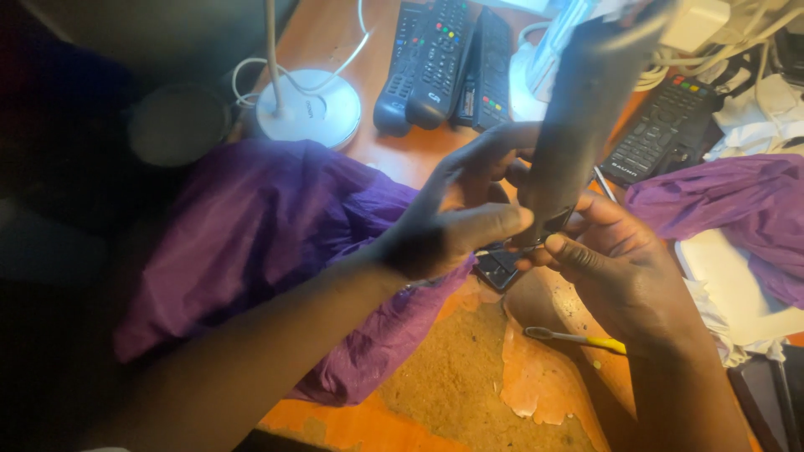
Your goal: Cleaning the internal circuit board of a remote control and reassembling the plastic housing.
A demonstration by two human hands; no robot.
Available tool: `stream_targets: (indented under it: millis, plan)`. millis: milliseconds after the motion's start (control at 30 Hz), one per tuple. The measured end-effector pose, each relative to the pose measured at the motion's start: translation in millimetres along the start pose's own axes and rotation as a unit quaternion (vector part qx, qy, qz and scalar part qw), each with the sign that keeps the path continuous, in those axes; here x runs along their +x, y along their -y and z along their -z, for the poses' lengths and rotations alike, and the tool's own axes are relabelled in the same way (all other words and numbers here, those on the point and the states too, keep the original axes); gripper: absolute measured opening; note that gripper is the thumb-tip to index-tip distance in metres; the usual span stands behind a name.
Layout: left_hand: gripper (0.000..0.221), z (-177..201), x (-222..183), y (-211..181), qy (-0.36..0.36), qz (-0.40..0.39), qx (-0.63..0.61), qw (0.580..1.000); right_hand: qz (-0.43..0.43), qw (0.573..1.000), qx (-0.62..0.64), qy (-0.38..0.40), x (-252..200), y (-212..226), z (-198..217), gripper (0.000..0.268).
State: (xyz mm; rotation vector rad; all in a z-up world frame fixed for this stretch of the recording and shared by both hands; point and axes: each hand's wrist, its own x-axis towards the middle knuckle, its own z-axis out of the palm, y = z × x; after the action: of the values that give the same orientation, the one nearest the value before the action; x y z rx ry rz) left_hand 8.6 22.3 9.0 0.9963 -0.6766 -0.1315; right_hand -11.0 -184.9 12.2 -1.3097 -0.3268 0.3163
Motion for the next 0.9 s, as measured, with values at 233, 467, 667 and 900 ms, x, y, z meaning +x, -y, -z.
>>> stream_targets:
  millis: [233, 467, 667, 900]
  plan:
    - [0.046, 14.1, 3.3, -0.4, 0.02, 0.017, -0.035, 0.999, 0.001, 1.0, 0.011, 0.005, -2.9, 5.6, -0.9, 0.047]
    - [0.041, 11.2, 8.0, -6.5, -0.009, 0.051, 0.084, 0.995, -0.016, 0.996, 0.082, 0.018, 0.6, 1.6, 2.4, 0.041]
    - [0.059, 10.0, 11.0, 4.9, -0.019, 0.124, 0.195, 0.973, -0.056, 0.991, 0.12, -0.031, 7.7, -1.6, -0.1, 0.055]
    - [0.081, 15.9, 8.4, 25.3, -0.013, 0.088, 0.019, 0.996, -0.101, 0.992, -0.014, -0.07, 6.0, 6.6, 2.8, 0.039]
